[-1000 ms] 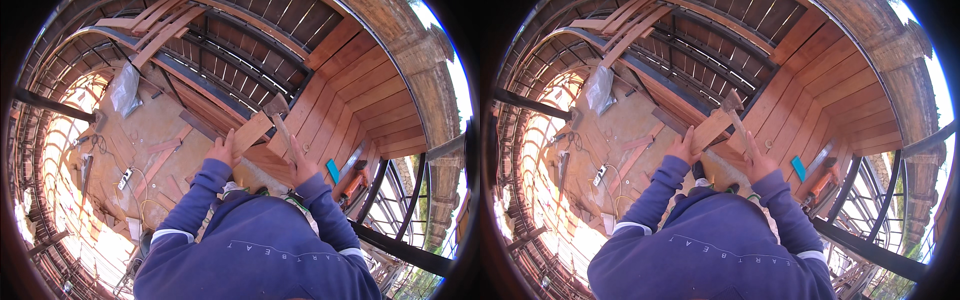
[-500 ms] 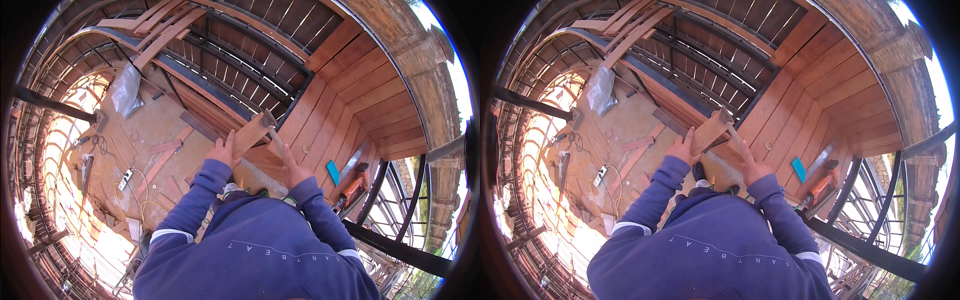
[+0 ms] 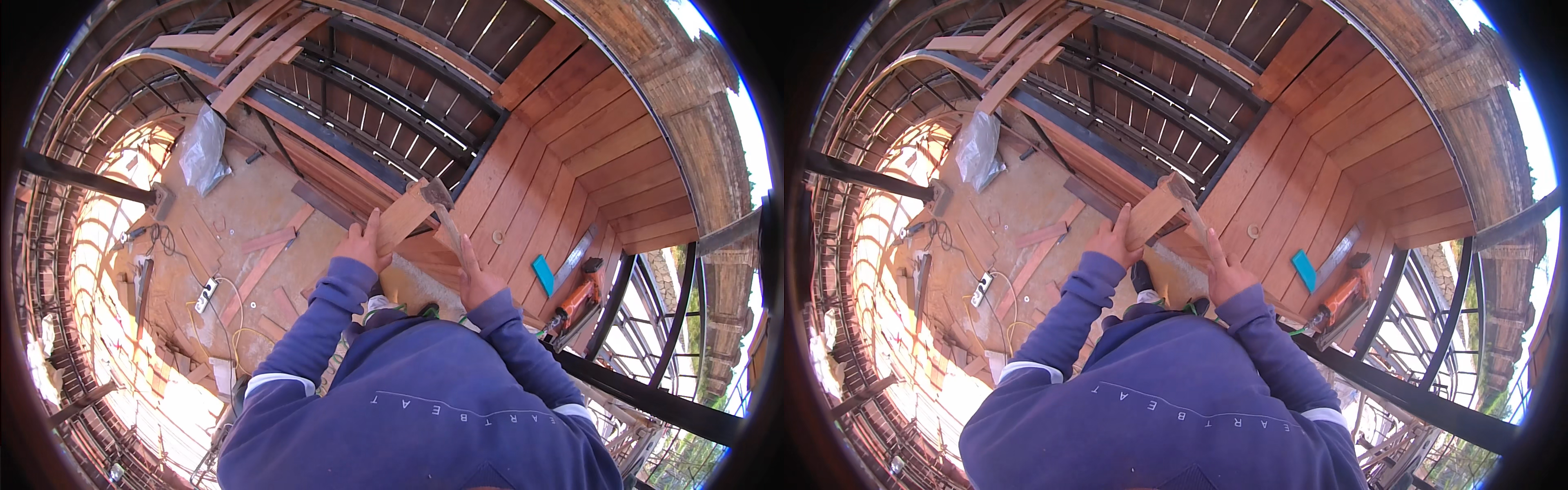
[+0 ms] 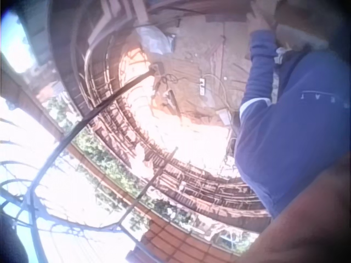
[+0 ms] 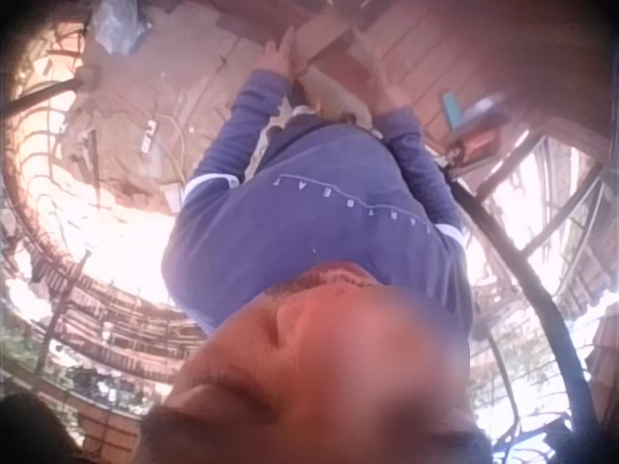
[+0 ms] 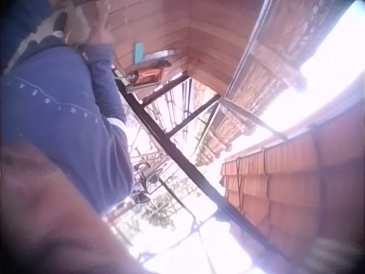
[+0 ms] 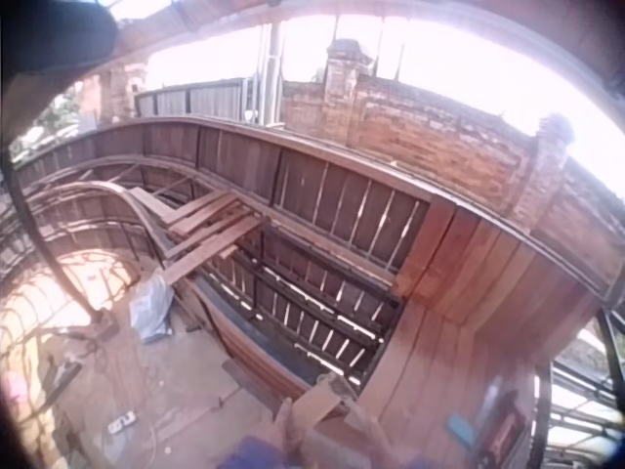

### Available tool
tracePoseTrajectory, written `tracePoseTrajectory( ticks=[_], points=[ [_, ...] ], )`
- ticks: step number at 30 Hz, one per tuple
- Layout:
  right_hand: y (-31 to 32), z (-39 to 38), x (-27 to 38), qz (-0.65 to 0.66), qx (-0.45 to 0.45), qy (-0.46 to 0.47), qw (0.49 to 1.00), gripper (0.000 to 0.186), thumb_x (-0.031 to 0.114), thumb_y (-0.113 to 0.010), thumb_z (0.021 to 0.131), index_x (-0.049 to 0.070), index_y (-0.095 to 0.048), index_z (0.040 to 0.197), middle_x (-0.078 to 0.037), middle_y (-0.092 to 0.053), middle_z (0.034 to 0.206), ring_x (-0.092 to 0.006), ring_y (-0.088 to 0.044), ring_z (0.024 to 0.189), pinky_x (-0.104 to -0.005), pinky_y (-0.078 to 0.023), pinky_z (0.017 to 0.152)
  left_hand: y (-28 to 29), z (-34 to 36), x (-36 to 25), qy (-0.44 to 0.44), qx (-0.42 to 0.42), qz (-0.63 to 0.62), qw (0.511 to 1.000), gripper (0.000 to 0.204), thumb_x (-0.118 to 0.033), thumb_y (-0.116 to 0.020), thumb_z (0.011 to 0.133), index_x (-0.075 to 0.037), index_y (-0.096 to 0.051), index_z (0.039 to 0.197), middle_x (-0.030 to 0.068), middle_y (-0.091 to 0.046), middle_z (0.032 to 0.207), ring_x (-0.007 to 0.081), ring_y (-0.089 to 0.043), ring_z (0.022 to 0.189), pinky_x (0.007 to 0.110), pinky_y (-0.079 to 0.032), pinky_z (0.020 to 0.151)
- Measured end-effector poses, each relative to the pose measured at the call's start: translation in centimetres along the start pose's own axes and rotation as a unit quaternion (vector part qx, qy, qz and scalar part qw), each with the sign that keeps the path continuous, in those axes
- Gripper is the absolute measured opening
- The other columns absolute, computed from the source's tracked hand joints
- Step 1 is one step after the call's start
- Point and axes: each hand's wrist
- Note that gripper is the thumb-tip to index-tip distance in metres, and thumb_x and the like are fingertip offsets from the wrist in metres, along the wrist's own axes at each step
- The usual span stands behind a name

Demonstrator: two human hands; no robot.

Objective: The person installs wood panels onto a curved structure by aligning them and using a nail gun and a hatchet to secure them. They handle various wooden boards, a hatchet, and an orange nail gun.

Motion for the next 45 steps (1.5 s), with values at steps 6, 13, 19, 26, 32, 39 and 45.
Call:
tracePoseTrajectory(
  ticks=[6,13,19,26,32,39,45],
  points=[
    [0.5,-0.8,0.6,0.009,0.020,-0.038,0.999,0.076,0.018,-0.055,0.094,0.025,-0.016,0.158,-0.024,-0.067,0.092,-0.0413,-0.067,0.074,-0.0511,-0.054,0.063,0.3,0.0,-0.1,0.001,-0.004,0.015,1.000,0.098,-0.037,-0.078,0.074,-0.018,-0.027,0.155,0.0200,-0.056,0.110,0.0387,-0.064,0.098,0.045,-0.055,0.085],
    [2.1,-0.3,0.6,0.003,0.076,-0.062,0.995,0.078,0.018,-0.056,0.094,0.020,-0.013,0.159,-0.026,-0.068,0.096,-0.0440,-0.066,0.072,-0.0504,-0.053,0.061,0.2,0.0,0.1,0.004,-0.001,-0.003,1.000,0.096,-0.036,-0.077,0.074,-0.018,-0.028,0.154,0.0227,-0.056,0.115,0.0399,-0.065,0.098,0.045,-0.055,0.085],
    [-1.7,-0.5,-6.1,0.270,-0.146,-0.075,0.949,0.064,0.015,-0.067,0.089,0.003,-0.037,0.144,-0.017,-0.066,0.078,-0.0310,-0.063,0.055,-0.0452,-0.051,0.054,-0.7,0.1,1.5,-0.094,-0.043,-0.162,0.981,0.082,-0.034,-0.071,0.078,-0.008,-0.038,0.148,0.0241,-0.059,0.119,0.0374,-0.063,0.102,0.042,-0.052,0.092],
    [2.7,-0.7,-9.9,0.353,-0.091,-0.238,0.900,0.049,0.018,-0.074,0.081,-0.004,-0.055,0.119,-0.017,-0.067,0.082,-0.0311,-0.068,0.078,-0.0416,-0.055,0.072,3.1,-0.3,0.6,-0.056,0.302,-0.752,0.583,0.068,-0.032,-0.059,0.085,0.007,-0.044,0.139,0.0236,-0.063,0.116,0.0359,-0.065,0.103,0.049,-0.053,0.094],
    [3.4,-1.4,-11.2,0.017,-0.230,-0.131,0.964,0.032,0.019,-0.071,0.085,-0.002,-0.062,0.108,-0.014,-0.065,0.082,-0.0281,-0.067,0.078,-0.0386,-0.052,0.071,7.1,-2.8,-4.5,-0.095,0.288,-0.697,0.650,0.054,-0.030,-0.061,0.094,0.008,-0.049,0.131,0.0261,-0.067,0.107,0.0382,-0.069,0.095,0.049,-0.056,0.088],
    [15.3,-6.0,1.6,0.436,-0.213,0.144,0.863,0.018,0.017,-0.061,0.096,-0.001,-0.061,0.092,-0.017,-0.058,0.074,-0.0372,-0.057,0.066,-0.0370,-0.046,0.060,10.3,-6.1,-11.9,-0.148,0.367,-0.573,0.718,0.033,-0.011,-0.054,0.099,0.008,-0.053,0.126,0.0213,-0.069,0.108,0.0288,-0.069,0.102,0.041,-0.056,0.091],
    [16.7,-8.5,0.0,0.295,-0.264,0.206,0.895,0.023,0.017,-0.059,0.097,-0.001,-0.055,0.082,-0.019,-0.050,0.068,-0.0386,-0.054,0.063,-0.0404,-0.043,0.057,9.6,-8.4,-15.8,-0.165,0.321,-0.549,0.754,0.034,-0.011,-0.056,0.099,0.007,-0.050,0.128,0.0176,-0.069,0.106,0.0257,-0.068,0.101,0.038,-0.055,0.091]
  ],
)
Point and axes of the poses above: each hand's wrist, its own z-axis towards the middle knuckle, its own y-axis out of the back of the hand, x = y × z
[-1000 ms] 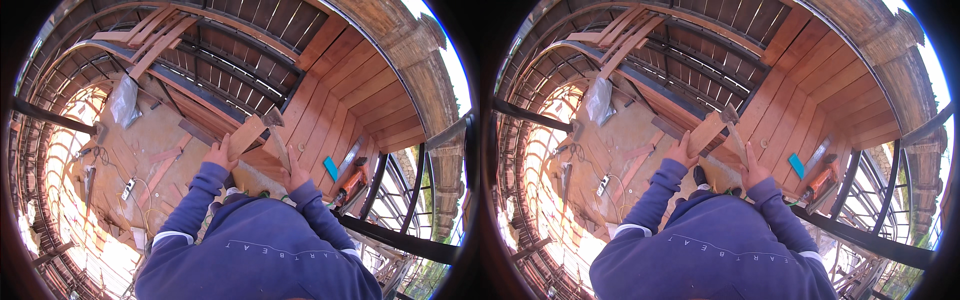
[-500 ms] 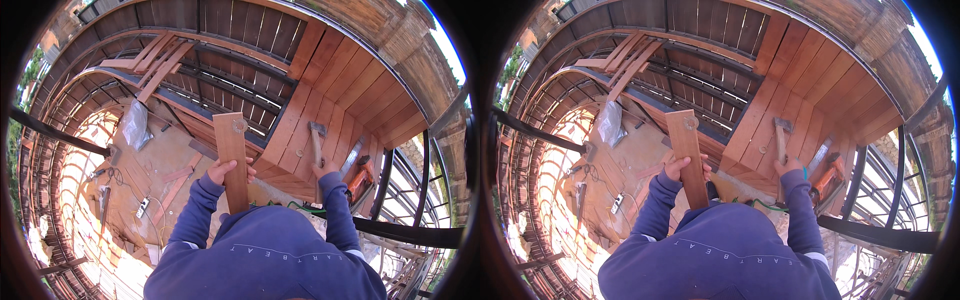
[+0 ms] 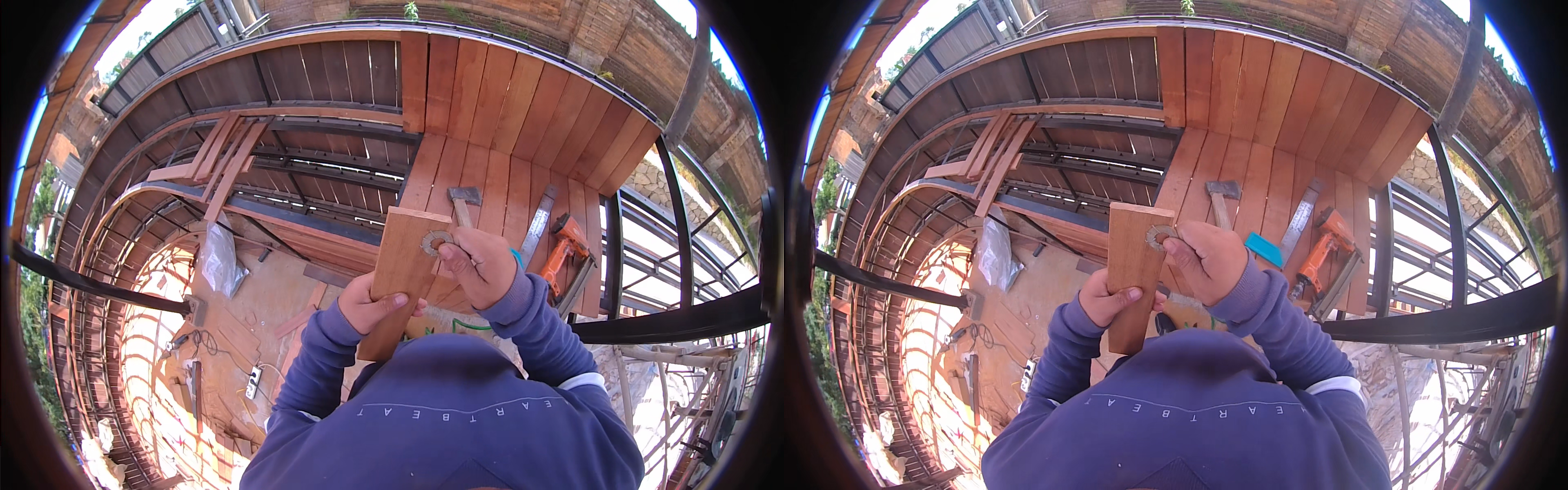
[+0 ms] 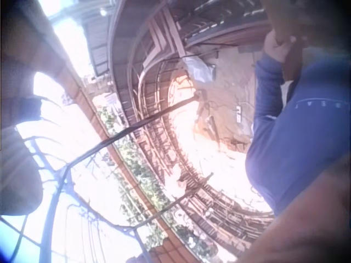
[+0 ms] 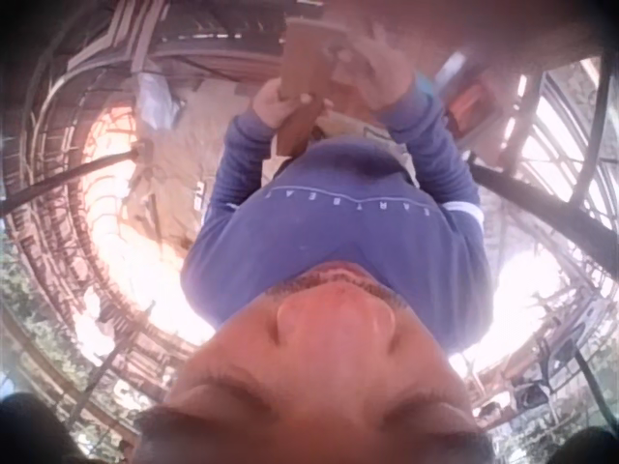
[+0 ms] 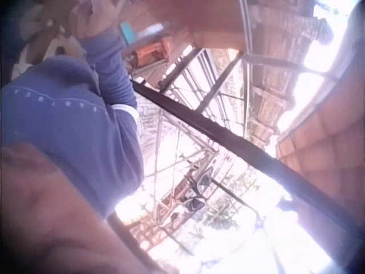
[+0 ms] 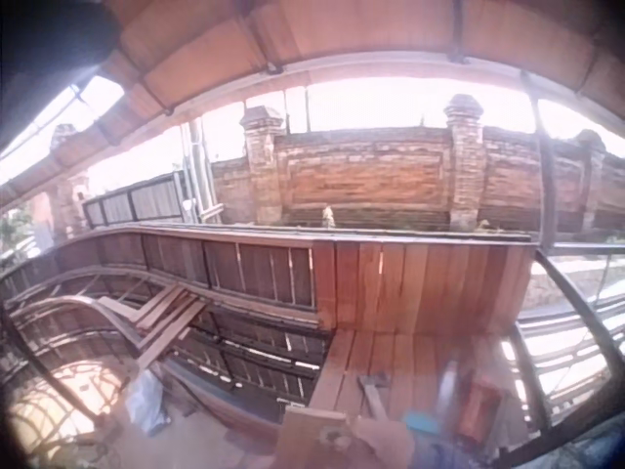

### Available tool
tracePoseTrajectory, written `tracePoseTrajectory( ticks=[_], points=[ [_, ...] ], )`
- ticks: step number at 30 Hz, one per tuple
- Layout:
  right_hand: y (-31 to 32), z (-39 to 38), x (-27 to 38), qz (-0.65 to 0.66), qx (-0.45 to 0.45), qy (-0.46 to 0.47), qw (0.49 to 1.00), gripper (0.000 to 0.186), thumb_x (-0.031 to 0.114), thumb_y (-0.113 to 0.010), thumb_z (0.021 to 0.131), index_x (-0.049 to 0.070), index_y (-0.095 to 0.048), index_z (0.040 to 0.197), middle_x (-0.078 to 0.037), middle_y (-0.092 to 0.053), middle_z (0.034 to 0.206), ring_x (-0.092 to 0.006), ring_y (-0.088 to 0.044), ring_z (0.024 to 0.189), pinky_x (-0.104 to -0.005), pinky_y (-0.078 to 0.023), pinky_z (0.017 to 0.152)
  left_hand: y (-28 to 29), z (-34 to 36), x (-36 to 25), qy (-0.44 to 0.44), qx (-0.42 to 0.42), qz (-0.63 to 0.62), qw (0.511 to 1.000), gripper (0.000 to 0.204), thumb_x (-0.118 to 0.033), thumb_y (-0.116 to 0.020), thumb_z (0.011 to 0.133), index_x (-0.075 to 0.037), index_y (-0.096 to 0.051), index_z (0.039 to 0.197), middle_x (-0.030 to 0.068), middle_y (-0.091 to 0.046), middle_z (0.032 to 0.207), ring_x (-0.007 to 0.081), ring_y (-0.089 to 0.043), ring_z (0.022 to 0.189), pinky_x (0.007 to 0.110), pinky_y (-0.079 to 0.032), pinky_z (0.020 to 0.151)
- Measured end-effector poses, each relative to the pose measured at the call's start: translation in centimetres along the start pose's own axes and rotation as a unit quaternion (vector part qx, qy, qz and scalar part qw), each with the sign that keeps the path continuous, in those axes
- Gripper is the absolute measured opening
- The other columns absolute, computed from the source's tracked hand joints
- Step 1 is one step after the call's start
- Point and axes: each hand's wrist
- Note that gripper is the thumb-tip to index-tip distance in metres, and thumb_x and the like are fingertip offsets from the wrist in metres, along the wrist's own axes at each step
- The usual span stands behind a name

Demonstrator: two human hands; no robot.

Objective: The person installs wood panels onto a curved structure by aligning them and using a nail gun and a hatchet to secure them. They handle various wooden boards, a hatchet, and an orange nail gun.

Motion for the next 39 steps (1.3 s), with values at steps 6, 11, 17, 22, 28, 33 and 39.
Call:
tracePoseTrajectory(
  ticks=[6,11,17,22,28,33,39],
  points=[
    [1.4,-1.8,-0.6,0.073,-0.008,-0.013,0.997,0.031,0.022,-0.058,0.098,-0.001,-0.055,0.077,-0.015,-0.050,0.065,-0.0330,-0.052,0.057,-0.0381,-0.042,0.054,-2.2,-0.1,0.6,-0.011,-0.013,0.012,1.000,0.035,-0.013,-0.058,0.099,0.007,-0.049,0.127,0.0170,-0.069,0.105,0.0235,-0.068,0.100,0.037,-0.055,0.090],
    [1.3,-2.2,-2.2,0.043,-0.018,0.008,0.999,0.039,0.028,-0.054,0.102,-0.001,-0.059,0.077,-0.008,-0.053,0.059,-0.0188,-0.055,0.053,-0.0308,-0.043,0.051,-2.4,0.2,1.0,-0.006,-0.014,0.007,1.000,0.035,-0.015,-0.057,0.099,0.007,-0.049,0.126,0.0161,-0.069,0.103,0.0223,-0.068,0.097,0.037,-0.056,0.088],
    [1.6,-2.3,-2.6,0.203,0.020,-0.111,0.973,0.029,0.021,-0.060,0.099,-0.001,-0.057,0.080,-0.011,-0.053,0.063,-0.0223,-0.055,0.056,-0.0329,-0.045,0.054,-2.3,1.0,1.8,-0.012,-0.020,0.034,0.999,0.033,-0.016,-0.057,0.100,0.006,-0.050,0.124,0.0167,-0.069,0.102,0.0235,-0.068,0.096,0.038,-0.056,0.088],
    [1.2,-1.8,-3.0,0.140,0.016,-0.043,0.989,0.029,0.019,-0.052,0.103,0.000,-0.057,0.081,-0.004,-0.059,0.066,-0.0113,-0.059,0.060,-0.0251,-0.046,0.056,-1.2,2.0,1.6,0.012,0.021,-0.045,0.999,0.039,-0.021,-0.062,0.097,0.005,-0.050,0.123,0.0194,-0.068,0.099,0.0294,-0.070,0.092,0.042,-0.059,0.082],
    [-1.4,-2.2,-4.4,0.152,0.003,0.002,0.988,0.020,0.015,-0.055,0.102,0.000,-0.055,0.088,-0.005,-0.059,0.075,-0.0119,-0.062,0.067,-0.0250,-0.049,0.061,1.7,4.6,4.5,0.019,0.067,-0.097,0.993,0.063,-0.041,-0.075,0.086,0.002,-0.048,0.122,0.0174,-0.066,0.088,0.0321,-0.072,0.074,0.044,-0.062,0.065],
    [-1.6,-2.6,-3.7,0.132,-0.031,-0.019,0.991,0.018,0.014,-0.063,0.097,0.001,-0.055,0.087,-0.007,-0.057,0.075,-0.0154,-0.060,0.067,-0.0269,-0.047,0.060,2.9,7.5,7.8,0.029,0.156,-0.119,0.980,0.079,-0.053,-0.081,0.074,-0.002,-0.048,0.124,0.0095,-0.061,0.081,0.0273,-0.067,0.059,0.038,-0.058,0.052],
    [-1.0,-2.8,-3.2,0.085,-0.083,0.011,0.993,0.019,0.013,-0.071,0.089,0.002,-0.055,0.084,-0.010,-0.056,0.072,-0.0192,-0.055,0.060,-0.0302,-0.044,0.056,1.4,9.3,9.6,0.008,0.225,-0.214,0.951,0.066,-0.050,-0.083,0.073,-0.005,-0.052,0.109,0.0077,-0.059,0.065,0.0234,-0.061,0.048,0.032,-0.049,0.040]
  ],
)
Point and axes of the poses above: each hand's wrist, its own z-axis towards the middle knuckle, its own y-axis out of the back of the hand, x = y × z
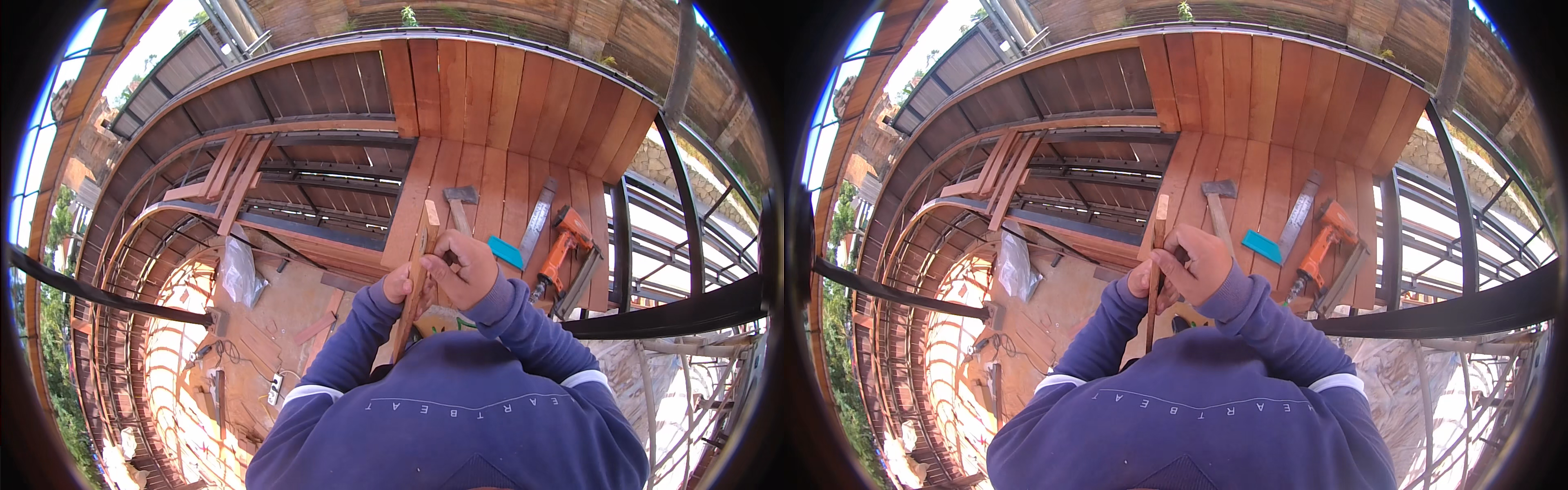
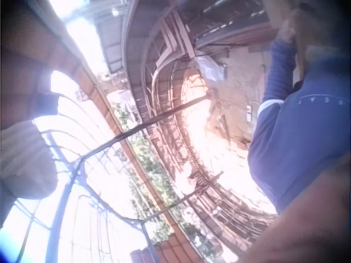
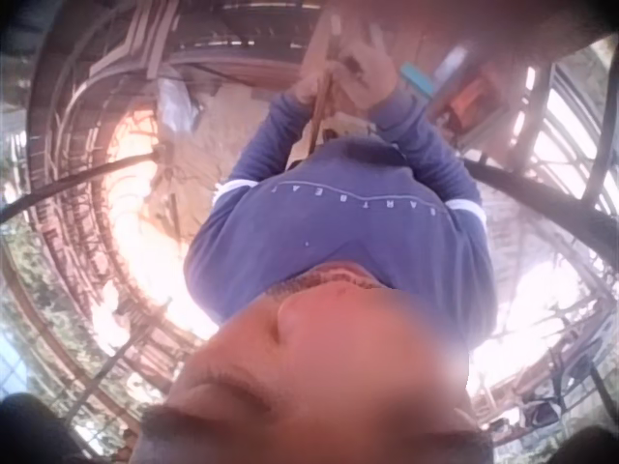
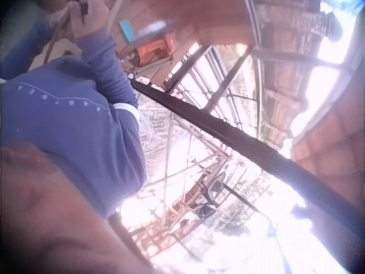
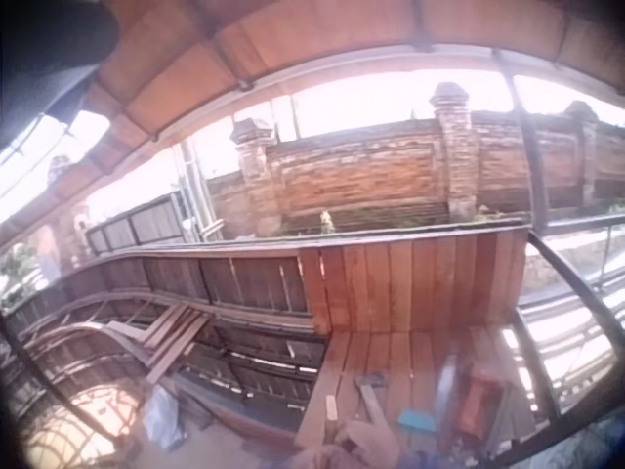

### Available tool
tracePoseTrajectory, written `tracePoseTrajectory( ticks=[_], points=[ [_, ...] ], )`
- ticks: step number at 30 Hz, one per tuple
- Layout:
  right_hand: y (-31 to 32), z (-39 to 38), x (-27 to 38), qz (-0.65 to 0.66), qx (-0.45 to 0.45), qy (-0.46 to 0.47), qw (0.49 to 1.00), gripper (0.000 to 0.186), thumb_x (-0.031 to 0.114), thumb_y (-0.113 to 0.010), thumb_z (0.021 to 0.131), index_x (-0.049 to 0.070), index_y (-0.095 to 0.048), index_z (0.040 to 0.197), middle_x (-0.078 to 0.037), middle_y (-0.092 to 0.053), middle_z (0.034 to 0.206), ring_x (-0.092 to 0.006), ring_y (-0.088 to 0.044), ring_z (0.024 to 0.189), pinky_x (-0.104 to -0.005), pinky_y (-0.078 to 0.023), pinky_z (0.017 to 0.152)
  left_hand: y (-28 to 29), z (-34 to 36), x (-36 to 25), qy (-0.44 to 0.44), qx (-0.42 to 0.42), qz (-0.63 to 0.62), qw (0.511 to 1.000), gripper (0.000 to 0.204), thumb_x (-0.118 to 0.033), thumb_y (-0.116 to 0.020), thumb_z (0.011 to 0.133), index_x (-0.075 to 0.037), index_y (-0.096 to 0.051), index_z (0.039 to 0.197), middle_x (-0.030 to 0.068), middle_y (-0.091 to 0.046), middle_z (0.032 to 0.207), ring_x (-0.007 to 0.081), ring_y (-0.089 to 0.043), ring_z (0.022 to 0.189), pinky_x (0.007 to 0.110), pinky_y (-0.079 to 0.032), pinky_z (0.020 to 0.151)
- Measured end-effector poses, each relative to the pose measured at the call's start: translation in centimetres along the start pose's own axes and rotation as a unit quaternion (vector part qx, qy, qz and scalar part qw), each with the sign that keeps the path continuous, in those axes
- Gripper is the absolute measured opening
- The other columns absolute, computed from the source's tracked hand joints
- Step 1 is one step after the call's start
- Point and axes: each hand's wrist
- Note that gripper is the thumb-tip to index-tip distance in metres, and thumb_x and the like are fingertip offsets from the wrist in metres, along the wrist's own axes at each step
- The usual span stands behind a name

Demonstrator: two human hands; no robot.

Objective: The person installs wood panels onto a curved structure by aligning them and using a nail gun and a hatchet to secure them. They handle various wooden boards, a hatchet, and an orange nail gun.

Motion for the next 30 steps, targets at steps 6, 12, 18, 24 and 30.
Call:
tracePoseTrajectory(
  ticks=[6,12,18,24,30],
  points=[
    [0.2,-0.3,0.6,0.009,-0.018,-0.039,0.999,0.019,0.012,-0.072,0.089,0.002,-0.056,0.084,-0.008,-0.057,0.070,-0.0161,-0.054,0.059,-0.0284,-0.043,0.054,-0.2,0.9,0.3,0.000,0.055,-0.019,0.998,0.052,-0.052,-0.080,0.077,-0.009,-0.057,0.094,0.0094,-0.059,0.060,0.0206,-0.057,0.046,0.029,-0.044,0.039],
    [0.8,-0.6,0.8,0.035,-0.010,-0.087,0.996,0.019,0.011,-0.068,0.091,0.000,-0.054,0.084,-0.010,-0.056,0.069,-0.0166,-0.057,0.063,-0.0309,-0.046,0.056,-0.5,0.7,0.7,-0.015,0.075,0.014,0.997,0.048,-0.056,-0.065,0.089,-0.010,-0.055,0.100,0.0066,-0.057,0.056,0.0165,-0.052,0.039,0.026,-0.038,0.039],
    [-0.1,-1.0,-0.7,0.165,-0.010,-0.164,0.973,0.015,0.006,-0.063,0.095,-0.001,-0.051,0.088,-0.006,-0.057,0.073,-0.0080,-0.058,0.064,-0.0242,-0.045,0.054,-1.6,-0.2,0.0,-0.012,-0.033,0.080,0.996,0.050,-0.059,-0.064,0.089,-0.011,-0.052,0.089,0.0066,-0.056,0.055,0.0167,-0.049,0.038,0.027,-0.036,0.041],
    [-0.7,-0.9,-1.7,0.191,0.007,-0.163,0.968,0.015,0.008,-0.060,0.098,0.002,-0.050,0.090,-0.004,-0.060,0.074,-0.0088,-0.062,0.066,-0.0218,-0.050,0.059,-1.5,-1.0,0.1,-0.009,-0.062,0.073,0.995,0.051,-0.059,-0.063,0.089,-0.010,-0.050,0.094,0.0066,-0.055,0.055,0.0161,-0.045,0.038,0.028,-0.035,0.041],
    [-1.3,-0.5,-1.9,0.205,0.012,-0.192,0.960,0.015,0.009,-0.060,0.099,0.002,-0.050,0.091,-0.004,-0.060,0.074,-0.0091,-0.062,0.066,-0.0225,-0.050,0.059,0.0,-2.1,0.2,0.017,-0.073,0.047,0.996,0.058,-0.059,-0.066,0.086,-0.005,-0.055,0.106,0.0062,-0.056,0.069,0.0170,-0.052,0.049,0.029,-0.042,0.047]
  ],
)
Point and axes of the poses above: each hand's wrist, its own z-axis towards the middle knuckle, its own y-axis out of the back of the hand, x = y × z
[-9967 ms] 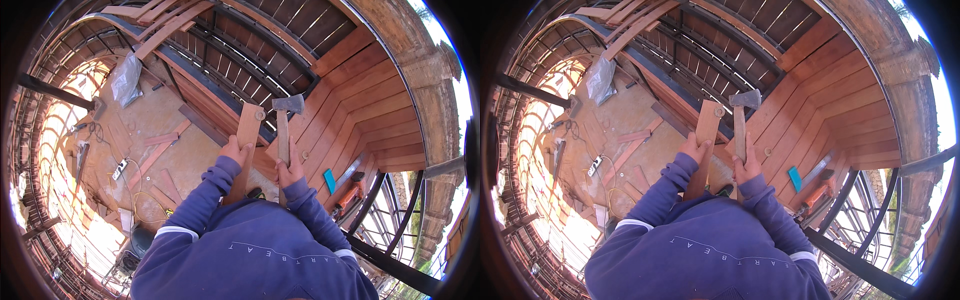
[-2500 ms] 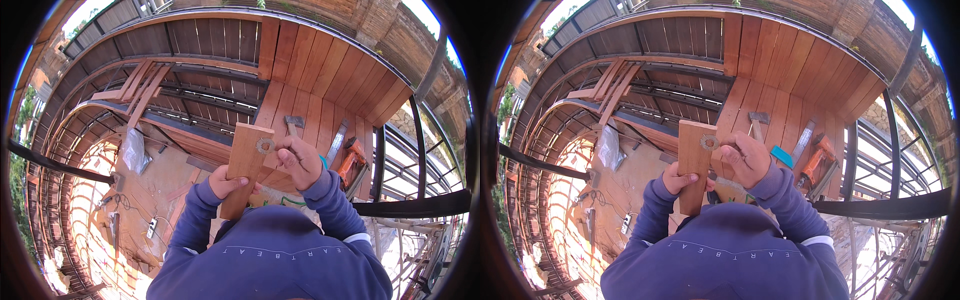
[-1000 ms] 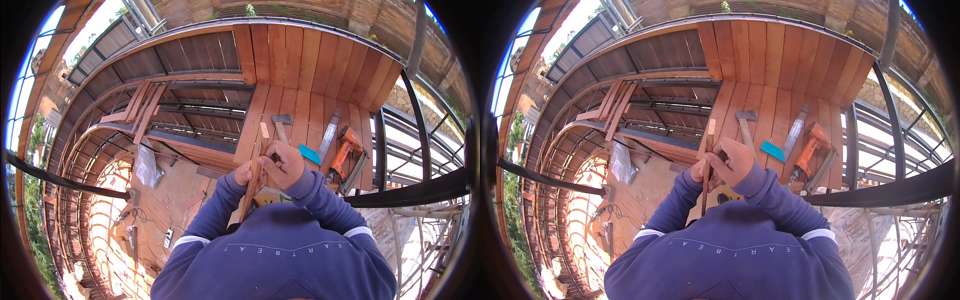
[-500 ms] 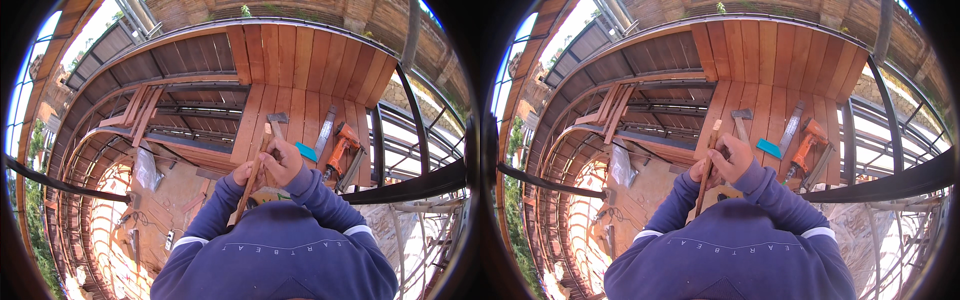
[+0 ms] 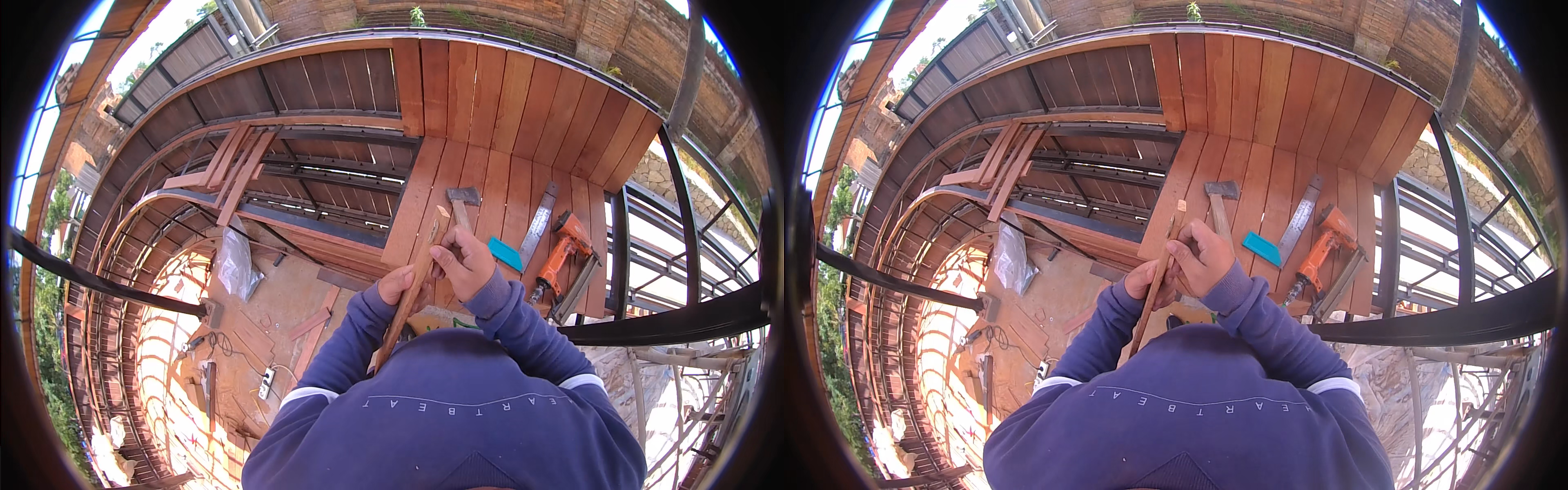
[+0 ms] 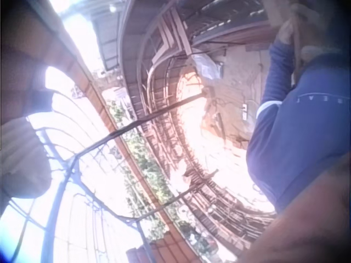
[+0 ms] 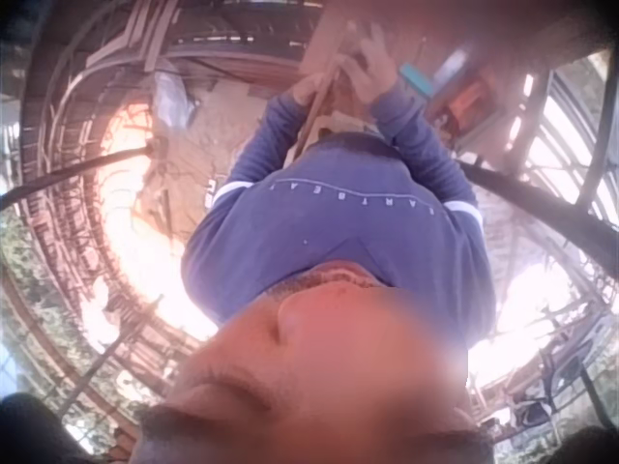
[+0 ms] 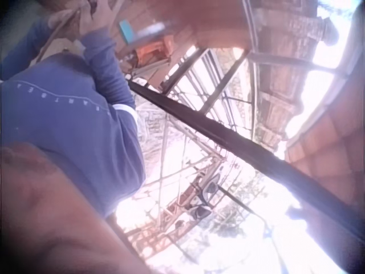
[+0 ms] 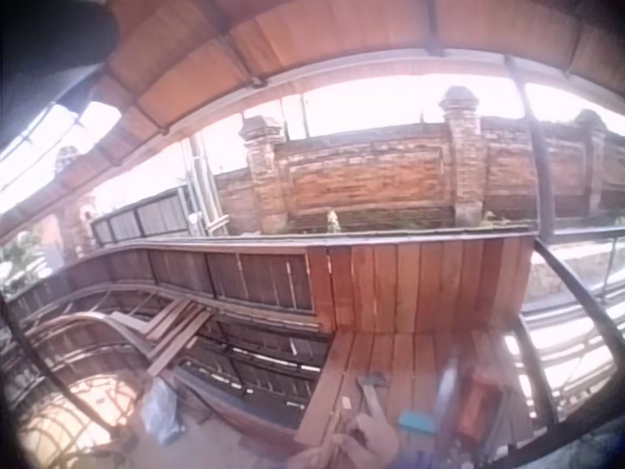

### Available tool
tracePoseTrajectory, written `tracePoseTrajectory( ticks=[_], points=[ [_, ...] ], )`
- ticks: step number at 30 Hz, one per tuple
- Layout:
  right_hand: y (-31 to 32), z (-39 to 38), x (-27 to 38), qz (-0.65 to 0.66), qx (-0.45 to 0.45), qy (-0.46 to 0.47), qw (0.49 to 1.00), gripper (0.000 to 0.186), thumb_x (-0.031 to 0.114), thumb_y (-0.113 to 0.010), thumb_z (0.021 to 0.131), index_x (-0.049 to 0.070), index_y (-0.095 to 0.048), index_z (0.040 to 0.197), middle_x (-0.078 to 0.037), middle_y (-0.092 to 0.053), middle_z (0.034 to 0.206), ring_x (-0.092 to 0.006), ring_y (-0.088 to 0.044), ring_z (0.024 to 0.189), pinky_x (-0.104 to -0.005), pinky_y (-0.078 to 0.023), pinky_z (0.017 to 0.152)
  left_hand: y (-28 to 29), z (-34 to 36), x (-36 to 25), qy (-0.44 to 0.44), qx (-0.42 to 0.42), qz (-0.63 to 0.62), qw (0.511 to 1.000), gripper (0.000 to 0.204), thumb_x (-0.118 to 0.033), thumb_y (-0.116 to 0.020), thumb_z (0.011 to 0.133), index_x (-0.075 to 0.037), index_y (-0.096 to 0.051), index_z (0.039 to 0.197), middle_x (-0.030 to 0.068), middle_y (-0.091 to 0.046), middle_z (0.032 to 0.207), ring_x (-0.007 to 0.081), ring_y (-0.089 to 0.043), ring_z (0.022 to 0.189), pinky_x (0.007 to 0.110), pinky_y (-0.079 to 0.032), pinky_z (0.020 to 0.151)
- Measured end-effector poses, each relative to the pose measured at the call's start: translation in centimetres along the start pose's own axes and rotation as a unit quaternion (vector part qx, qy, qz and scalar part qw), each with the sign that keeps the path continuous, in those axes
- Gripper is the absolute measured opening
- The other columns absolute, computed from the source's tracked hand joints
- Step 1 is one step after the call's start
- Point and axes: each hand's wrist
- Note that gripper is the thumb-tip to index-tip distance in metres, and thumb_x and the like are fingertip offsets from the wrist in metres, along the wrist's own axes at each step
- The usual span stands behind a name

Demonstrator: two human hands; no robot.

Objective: The person installs wood panels onto a curved structure by aligning them and using a nail gun and a hatchet to secure them. They handle various wooden boards, a hatchet, and an orange nail gun.

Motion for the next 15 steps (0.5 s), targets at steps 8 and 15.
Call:
tracePoseTrajectory(
  ticks=[8,15],
  points=[
    [0.8,0.3,-1.6,-0.039,-0.006,-0.017,0.999,0.010,0.009,-0.061,0.098,0.000,-0.056,0.101,-0.004,-0.060,0.082,-0.0081,-0.061,0.071,-0.0236,-0.051,0.063,1.5,-1.2,-2.2,-0.030,-0.153,0.116,0.981,0.047,-0.034,-0.061,0.096,0.001,-0.054,0.128,0.0063,-0.066,0.105,0.0143,-0.063,0.089,0.027,-0.050,0.078],
    [1.0,-0.5,-1.0,-0.408,0.049,0.217,0.886,0.061,0.004,-0.071,0.080,0.008,-0.052,0.138,-0.013,-0.059,0.103,-0.0282,-0.064,0.087,-0.0349,-0.053,0.072,3.1,2.0,-8.3,-0.176,-0.323,0.086,0.926,0.039,-0.023,-0.050,0.102,0.000,-0.052,0.133,0.0081,-0.067,0.104,0.0170,-0.067,0.090,0.030,-0.055,0.079]
  ],
)
Point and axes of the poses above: each hand's wrist, its own z-axis towards the middle knuckle, its own y-axis out of the back of the hand, x = y × z
